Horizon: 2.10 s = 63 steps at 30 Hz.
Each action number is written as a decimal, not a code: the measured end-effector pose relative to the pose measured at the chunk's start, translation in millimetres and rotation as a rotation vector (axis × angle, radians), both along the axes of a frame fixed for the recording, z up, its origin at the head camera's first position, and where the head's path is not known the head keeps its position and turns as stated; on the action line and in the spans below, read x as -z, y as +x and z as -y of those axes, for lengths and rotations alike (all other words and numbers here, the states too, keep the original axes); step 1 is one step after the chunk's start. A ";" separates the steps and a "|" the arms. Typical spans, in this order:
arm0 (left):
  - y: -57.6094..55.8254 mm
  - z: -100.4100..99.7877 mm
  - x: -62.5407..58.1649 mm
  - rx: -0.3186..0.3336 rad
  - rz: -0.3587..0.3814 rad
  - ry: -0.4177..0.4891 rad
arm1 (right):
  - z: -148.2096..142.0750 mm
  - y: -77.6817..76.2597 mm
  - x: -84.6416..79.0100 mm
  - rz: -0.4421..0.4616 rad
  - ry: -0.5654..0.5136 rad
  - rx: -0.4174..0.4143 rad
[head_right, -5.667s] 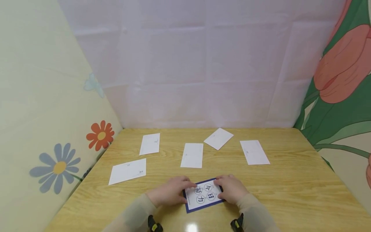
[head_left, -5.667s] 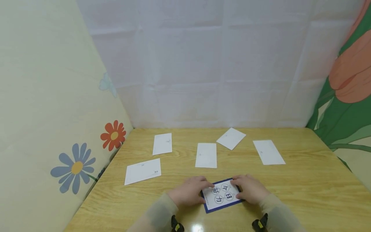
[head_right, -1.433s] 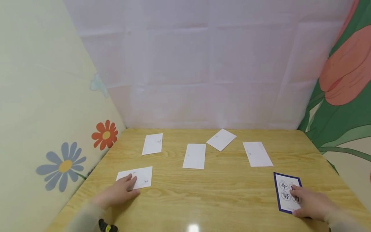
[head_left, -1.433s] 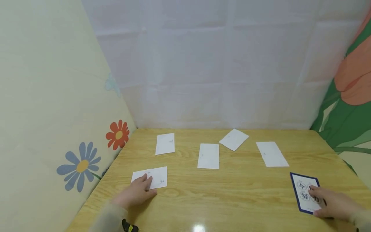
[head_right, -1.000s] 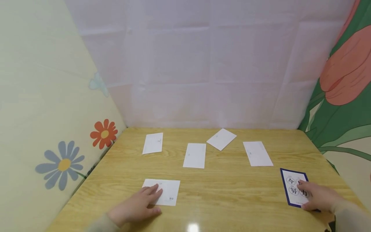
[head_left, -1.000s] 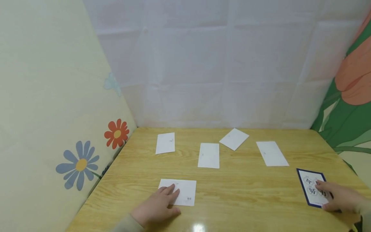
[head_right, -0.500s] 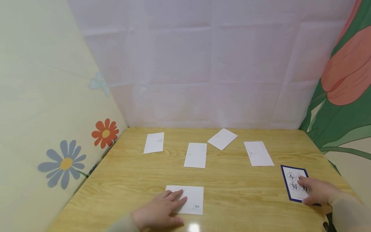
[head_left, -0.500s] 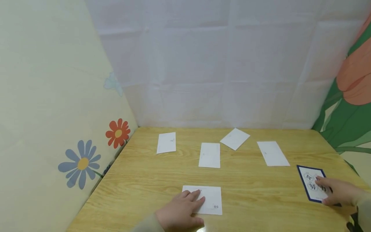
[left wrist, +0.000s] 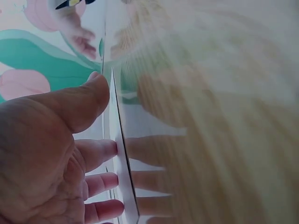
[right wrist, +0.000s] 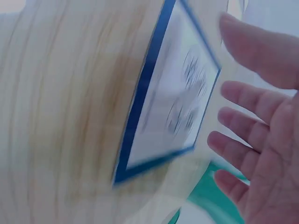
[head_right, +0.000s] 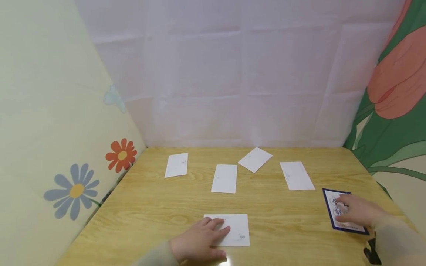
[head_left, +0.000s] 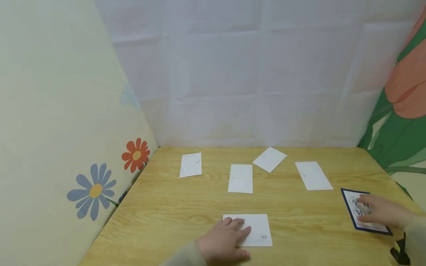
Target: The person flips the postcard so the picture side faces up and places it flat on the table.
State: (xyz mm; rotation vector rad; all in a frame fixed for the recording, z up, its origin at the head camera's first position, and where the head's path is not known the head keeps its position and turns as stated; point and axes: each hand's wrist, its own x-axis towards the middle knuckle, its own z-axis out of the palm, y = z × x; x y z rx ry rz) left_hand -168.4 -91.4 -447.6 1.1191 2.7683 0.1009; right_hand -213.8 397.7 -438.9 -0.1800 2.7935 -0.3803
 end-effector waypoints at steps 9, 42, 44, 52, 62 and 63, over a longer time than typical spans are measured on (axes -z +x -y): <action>-3.3 -16.1 4.2 0.012 -0.003 -0.002 | 64.4 -3.6 -10.2 -0.163 -0.082 -0.085; -35.7 -15.0 9.5 -0.194 0.054 0.190 | 232.1 -7.2 11.9 -0.046 -0.336 -0.047; -40.7 -12.7 9.1 -0.243 0.085 0.242 | 232.2 -6.9 11.5 -0.045 -0.329 -0.047; -57.3 -2.5 11.8 -0.340 0.213 0.382 | 233.9 -4.8 9.4 -0.049 -0.315 -0.034; -61.1 -2.9 12.2 -0.346 0.236 0.336 | 236.9 -3.6 10.4 -0.063 -0.272 -0.039; -61.3 -3.1 12.1 -0.347 0.237 0.335 | 236.9 -3.5 10.5 -0.066 -0.273 -0.042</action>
